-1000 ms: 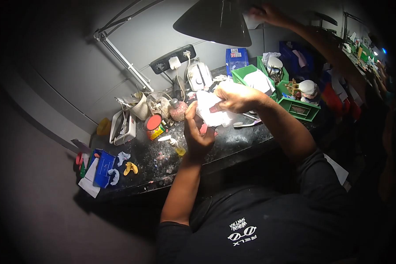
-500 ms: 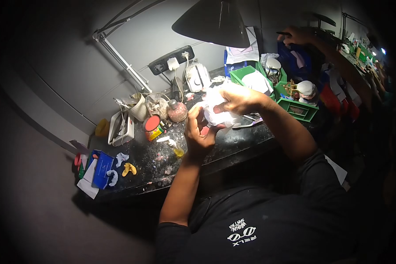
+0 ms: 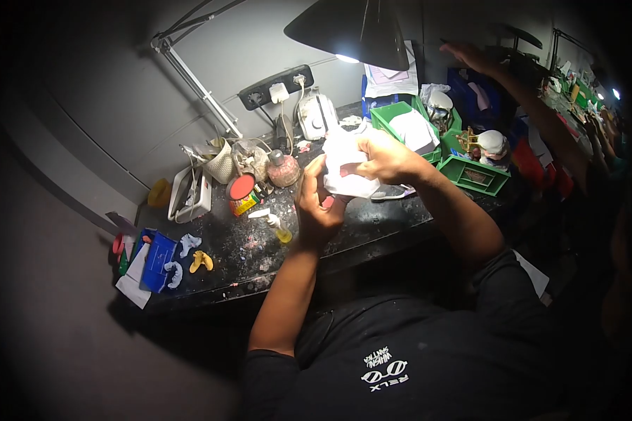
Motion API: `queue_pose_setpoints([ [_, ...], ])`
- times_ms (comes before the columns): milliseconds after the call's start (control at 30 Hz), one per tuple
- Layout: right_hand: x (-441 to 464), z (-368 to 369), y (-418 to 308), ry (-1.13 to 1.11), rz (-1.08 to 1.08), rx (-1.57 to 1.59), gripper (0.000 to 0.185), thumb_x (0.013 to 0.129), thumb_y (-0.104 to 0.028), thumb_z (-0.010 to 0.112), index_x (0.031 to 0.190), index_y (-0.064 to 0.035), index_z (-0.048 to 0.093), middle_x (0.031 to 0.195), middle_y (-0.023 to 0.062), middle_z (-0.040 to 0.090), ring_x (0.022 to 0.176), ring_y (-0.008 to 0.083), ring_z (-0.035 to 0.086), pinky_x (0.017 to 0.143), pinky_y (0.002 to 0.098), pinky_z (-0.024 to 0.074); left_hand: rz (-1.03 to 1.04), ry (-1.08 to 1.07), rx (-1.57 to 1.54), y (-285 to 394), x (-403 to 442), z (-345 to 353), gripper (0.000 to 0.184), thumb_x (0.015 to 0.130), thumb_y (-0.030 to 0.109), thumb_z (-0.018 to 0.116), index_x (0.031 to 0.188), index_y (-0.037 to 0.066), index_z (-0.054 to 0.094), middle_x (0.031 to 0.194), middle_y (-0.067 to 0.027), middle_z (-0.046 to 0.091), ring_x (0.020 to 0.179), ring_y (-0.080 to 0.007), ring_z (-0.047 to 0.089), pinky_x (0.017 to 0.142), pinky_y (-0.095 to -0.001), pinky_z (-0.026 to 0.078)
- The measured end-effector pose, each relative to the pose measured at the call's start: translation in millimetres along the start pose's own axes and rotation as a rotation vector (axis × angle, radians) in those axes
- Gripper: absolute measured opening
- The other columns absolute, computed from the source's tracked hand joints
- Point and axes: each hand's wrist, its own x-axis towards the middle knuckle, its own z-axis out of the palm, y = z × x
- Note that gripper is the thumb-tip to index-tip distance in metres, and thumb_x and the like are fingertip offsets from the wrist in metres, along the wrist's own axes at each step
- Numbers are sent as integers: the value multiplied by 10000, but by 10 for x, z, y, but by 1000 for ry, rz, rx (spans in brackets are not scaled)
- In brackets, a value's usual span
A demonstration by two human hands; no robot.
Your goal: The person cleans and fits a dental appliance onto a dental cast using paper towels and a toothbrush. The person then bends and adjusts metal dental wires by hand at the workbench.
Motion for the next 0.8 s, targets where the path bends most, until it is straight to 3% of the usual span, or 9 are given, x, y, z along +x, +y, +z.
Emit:
queue_pose_setpoints([
  [133,-32,89,-70,-1,149,-279,301,892,-254,768,986,31,740,744,154,704,655,212,668,654,346,529,-66,-17,3,129,11,-1,621,829,250,826,1286,-55,537,1080,-247,677,970,-398,699,841,-430,555],
  [200,-85,162,-6,169,-3,-134,297,884,-249,778,988,26,743,774,155,711,693,208,675,690,352,536,-37,-4,-7,80,11,11,626,832,258,828,1290,-53,535,1083,-240,678,978,-394,701,842,-425,555],
  [333,-45,56,-16,50,1,33,240,871,-188,751,1018,1,749,815,162,729,742,226,702,708,371,542,-169,36,-418,178,27,9,622,837,225,836,1297,-58,527,1105,-219,680,1017,-344,704,867,-407,559],
  [400,-4,37,-65,10,50,-34,242,858,-170,738,1009,20,736,832,193,725,757,233,711,704,374,546,79,-53,97,103,34,-39,629,842,161,837,1328,-55,503,1140,-199,678,1067,-269,694,881,-374,569],
  [467,35,36,-95,-53,265,-311,239,892,-128,730,1108,-26,720,968,125,758,852,208,712,817,335,554,83,-62,125,66,16,-7,637,842,112,832,1352,-49,485,1155,-185,676,1080,-223,681,886,-349,571],
  [533,4,123,38,53,137,-336,211,908,-141,728,1088,-30,731,956,116,761,837,201,712,808,335,553,-168,-15,-329,65,0,17,636,839,128,836,1347,-44,494,1169,-195,675,1055,-230,692,887,-353,567],
  [600,-12,146,99,130,122,-187,292,904,-226,734,789,37,683,611,141,606,579,184,606,592,357,506,-153,-36,-291,62,13,-14,663,848,118,833,1373,-38,460,1177,-195,672,1052,-238,694,889,-353,570],
  [733,-43,-24,50,-55,163,231,209,954,-179,682,1010,19,717,747,48,682,671,90,558,634,312,493,-84,-54,-363,26,30,-9,716,863,-22,777,1440,-22,355,1344,-243,598,1191,-260,636,902,-344,586],
  [800,-81,-243,-223,-98,307,81,215,956,-160,675,1061,21,721,792,29,705,683,92,565,652,304,495,-129,36,-459,81,66,-2,711,854,-70,749,1431,7,340,1422,-249,521,1234,-268,604,878,-358,607],
])
